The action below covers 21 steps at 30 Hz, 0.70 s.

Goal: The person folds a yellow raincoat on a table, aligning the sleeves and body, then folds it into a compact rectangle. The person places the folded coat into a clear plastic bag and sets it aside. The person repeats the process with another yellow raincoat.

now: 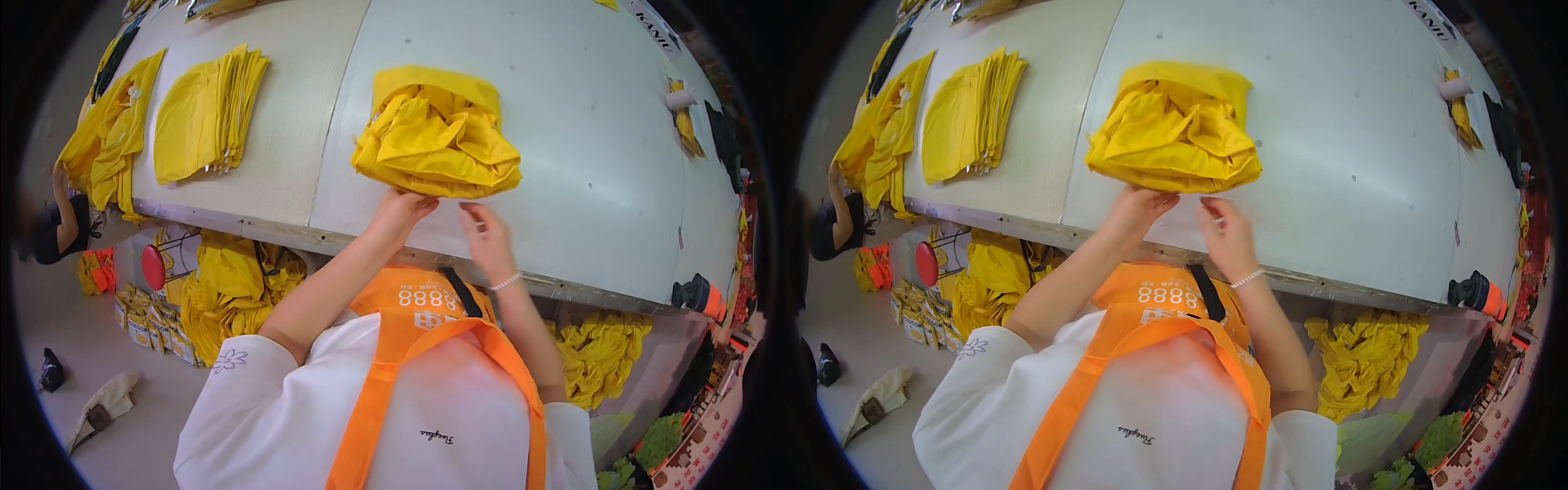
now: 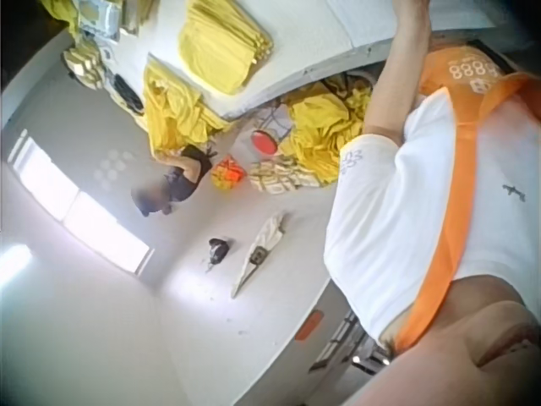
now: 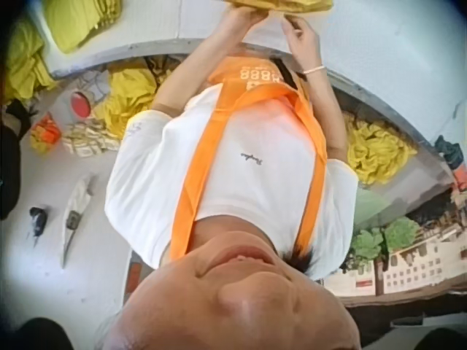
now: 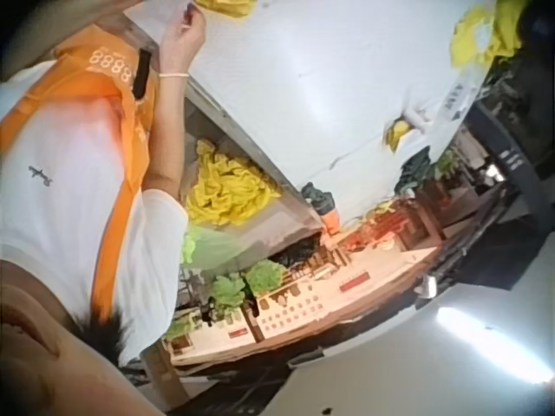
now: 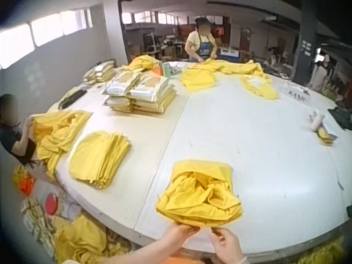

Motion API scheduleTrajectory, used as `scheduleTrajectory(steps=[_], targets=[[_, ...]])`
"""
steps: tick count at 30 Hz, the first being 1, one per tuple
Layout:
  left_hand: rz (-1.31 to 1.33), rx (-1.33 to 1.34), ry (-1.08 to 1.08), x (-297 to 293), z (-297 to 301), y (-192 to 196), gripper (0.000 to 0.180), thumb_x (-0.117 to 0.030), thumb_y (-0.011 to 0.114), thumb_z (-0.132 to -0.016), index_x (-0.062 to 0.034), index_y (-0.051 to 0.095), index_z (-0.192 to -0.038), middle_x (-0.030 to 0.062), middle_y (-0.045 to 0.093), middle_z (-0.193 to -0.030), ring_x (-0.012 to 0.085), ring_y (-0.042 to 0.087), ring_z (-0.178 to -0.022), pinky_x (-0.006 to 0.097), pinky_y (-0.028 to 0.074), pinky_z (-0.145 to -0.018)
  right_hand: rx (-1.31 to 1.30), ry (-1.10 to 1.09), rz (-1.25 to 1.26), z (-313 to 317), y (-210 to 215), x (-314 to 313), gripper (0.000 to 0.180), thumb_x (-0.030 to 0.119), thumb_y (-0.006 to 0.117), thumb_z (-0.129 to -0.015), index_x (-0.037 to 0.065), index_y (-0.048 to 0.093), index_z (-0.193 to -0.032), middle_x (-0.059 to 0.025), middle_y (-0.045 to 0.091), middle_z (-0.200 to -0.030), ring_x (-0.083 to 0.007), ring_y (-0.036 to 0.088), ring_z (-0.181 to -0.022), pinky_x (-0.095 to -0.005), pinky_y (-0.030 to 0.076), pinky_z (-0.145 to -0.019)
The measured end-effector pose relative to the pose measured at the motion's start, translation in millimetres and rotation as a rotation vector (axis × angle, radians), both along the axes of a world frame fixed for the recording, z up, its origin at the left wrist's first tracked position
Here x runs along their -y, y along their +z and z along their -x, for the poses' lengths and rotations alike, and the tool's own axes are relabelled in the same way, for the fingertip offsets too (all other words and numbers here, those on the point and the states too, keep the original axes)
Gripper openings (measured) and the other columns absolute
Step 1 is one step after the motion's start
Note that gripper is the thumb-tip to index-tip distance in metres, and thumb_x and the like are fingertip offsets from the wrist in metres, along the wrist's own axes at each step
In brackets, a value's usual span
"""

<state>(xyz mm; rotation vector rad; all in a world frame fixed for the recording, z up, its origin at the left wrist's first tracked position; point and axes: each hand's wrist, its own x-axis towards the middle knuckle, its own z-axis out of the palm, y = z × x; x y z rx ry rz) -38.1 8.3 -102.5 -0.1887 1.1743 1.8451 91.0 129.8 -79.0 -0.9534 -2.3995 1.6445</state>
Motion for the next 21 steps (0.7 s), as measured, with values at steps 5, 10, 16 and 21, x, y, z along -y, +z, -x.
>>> scheduleTrajectory(steps=[5,10,16,21], targets=[[0.481,-0.670,-0.874,8.4,6.5,12.4,0.032,-0.020,0.061,-0.083,-0.0003,0.058,-0.108,0.0140,0.062,-0.101,0.0184,0.061,-0.094,0.033,0.048,-0.083,-0.379,-0.284,0.836,23.3,-54.2,10.8,0.028,0.014,0.054,-0.090,0.001,0.051,-0.115,-0.0078,0.060,-0.108,-0.0177,0.058,-0.096,-0.0307,0.047,-0.084],[0.271,-1.612,-0.726,-16.2,30.1,109.5,0.054,-0.022,0.071,-0.075,-0.0086,0.053,-0.124,0.0164,0.056,-0.119,0.0280,0.056,-0.105,0.037,0.046,-0.086,-0.449,-0.343,1.219,13.9,-41.6,1.9,0.033,0.005,0.042,-0.090,0.006,0.043,-0.123,-0.0076,0.056,-0.115,-0.0207,0.058,-0.101,-0.0374,0.048,-0.090],[0.612,-2.385,-0.837,-37.9,30.5,83.4,0.073,-0.023,0.065,-0.076,-0.0145,0.033,-0.142,0.0210,0.043,-0.134,0.0310,0.054,-0.106,0.038,0.048,-0.083,-0.468,-0.403,0.984,30.3,-31.2,9.7,0.032,0.007,0.045,-0.093,0.000,0.040,-0.123,-0.0110,0.056,-0.116,-0.0221,0.060,-0.101,-0.0368,0.049,-0.090],[0.717,-2.529,-0.720,-46.8,27.8,77.3,0.071,-0.017,0.058,-0.080,-0.0135,0.027,-0.144,0.0182,0.044,-0.133,0.0259,0.059,-0.096,0.031,0.053,-0.067,-0.393,-0.342,0.760,27.3,-28.5,-1.7,0.028,0.010,0.045,-0.095,-0.002,0.042,-0.120,-0.0127,0.057,-0.112,-0.0198,0.062,-0.096,-0.0330,0.053,-0.085]])
